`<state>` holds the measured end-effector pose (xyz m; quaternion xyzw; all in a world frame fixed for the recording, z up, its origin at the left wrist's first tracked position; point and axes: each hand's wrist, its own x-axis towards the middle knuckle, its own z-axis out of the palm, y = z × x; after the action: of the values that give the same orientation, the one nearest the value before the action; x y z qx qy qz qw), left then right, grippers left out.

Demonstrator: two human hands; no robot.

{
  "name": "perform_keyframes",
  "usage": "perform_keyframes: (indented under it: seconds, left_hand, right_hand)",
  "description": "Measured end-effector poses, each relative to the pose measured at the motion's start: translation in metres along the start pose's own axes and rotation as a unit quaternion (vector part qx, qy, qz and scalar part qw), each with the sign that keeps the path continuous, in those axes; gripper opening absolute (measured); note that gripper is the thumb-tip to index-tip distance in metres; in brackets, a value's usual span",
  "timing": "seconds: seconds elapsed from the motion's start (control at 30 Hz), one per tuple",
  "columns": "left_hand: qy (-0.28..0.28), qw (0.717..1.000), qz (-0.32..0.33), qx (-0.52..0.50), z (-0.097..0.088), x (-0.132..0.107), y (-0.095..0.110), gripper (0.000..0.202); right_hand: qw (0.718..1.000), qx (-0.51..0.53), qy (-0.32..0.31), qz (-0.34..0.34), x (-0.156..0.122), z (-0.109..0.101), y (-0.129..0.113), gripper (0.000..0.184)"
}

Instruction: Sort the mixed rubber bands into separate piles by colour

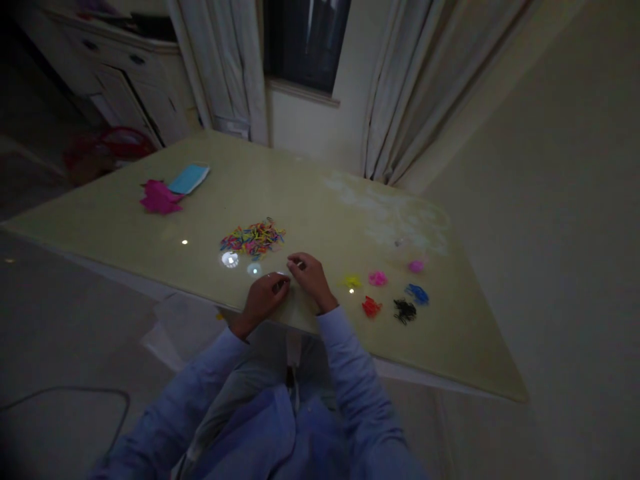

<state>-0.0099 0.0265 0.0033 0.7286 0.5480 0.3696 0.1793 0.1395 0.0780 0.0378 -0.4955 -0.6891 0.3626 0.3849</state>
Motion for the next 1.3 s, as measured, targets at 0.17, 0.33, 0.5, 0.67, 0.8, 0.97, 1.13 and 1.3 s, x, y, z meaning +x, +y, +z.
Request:
perform_keyframes:
  seconds: [0.17, 0.33, 0.5, 0.67, 0.8, 0.97, 1.13, 1.3]
  left_hand:
    - [0.001, 1.0, -0.007, 0.008, 0.002, 0.0, 0.0, 0.013]
    - [-0.013, 0.999, -0.039, 0.0, -0.001, 0.002, 0.004, 0.014]
    - [-0.015, 0.997, -0.07, -0.011, -0.001, 0.008, 0.006, 0.014]
    - [-0.019, 0.996, -0.087, -0.013, 0.0, 0.011, 0.007, 0.014]
    - [-0.02, 0.996, -0.088, -0.024, 0.0, 0.011, 0.008, 0.017]
    - [-0.014, 0.996, -0.085, -0.029, 0.001, 0.011, 0.007, 0.016]
    - [-0.017, 0.995, -0.094, -0.029, 0.0, 0.011, 0.008, 0.016]
    - [-0.025, 0.995, -0.092, -0.012, 0.0, 0.013, 0.009, 0.017]
  right_hand:
    - [0.985, -0.153, -0.063, -0.054, 0.075, 0.032, -0.013, 0.02]
    - [0.941, -0.291, -0.155, -0.078, 0.117, 0.058, -0.024, 0.021]
    - [0.91, -0.375, -0.175, -0.031, 0.125, 0.071, -0.036, 0.023]
    - [0.924, -0.345, -0.165, -0.016, 0.127, 0.069, -0.032, 0.019]
    - [0.93, -0.329, -0.161, -0.023, 0.13, 0.063, -0.022, 0.023]
    - [0.934, -0.319, -0.156, -0.031, 0.132, 0.056, -0.018, 0.025]
    - [0.926, -0.324, -0.194, -0.022, 0.132, 0.056, -0.022, 0.017]
    - [0.92, -0.336, -0.199, -0.028, 0.134, 0.063, -0.024, 0.013]
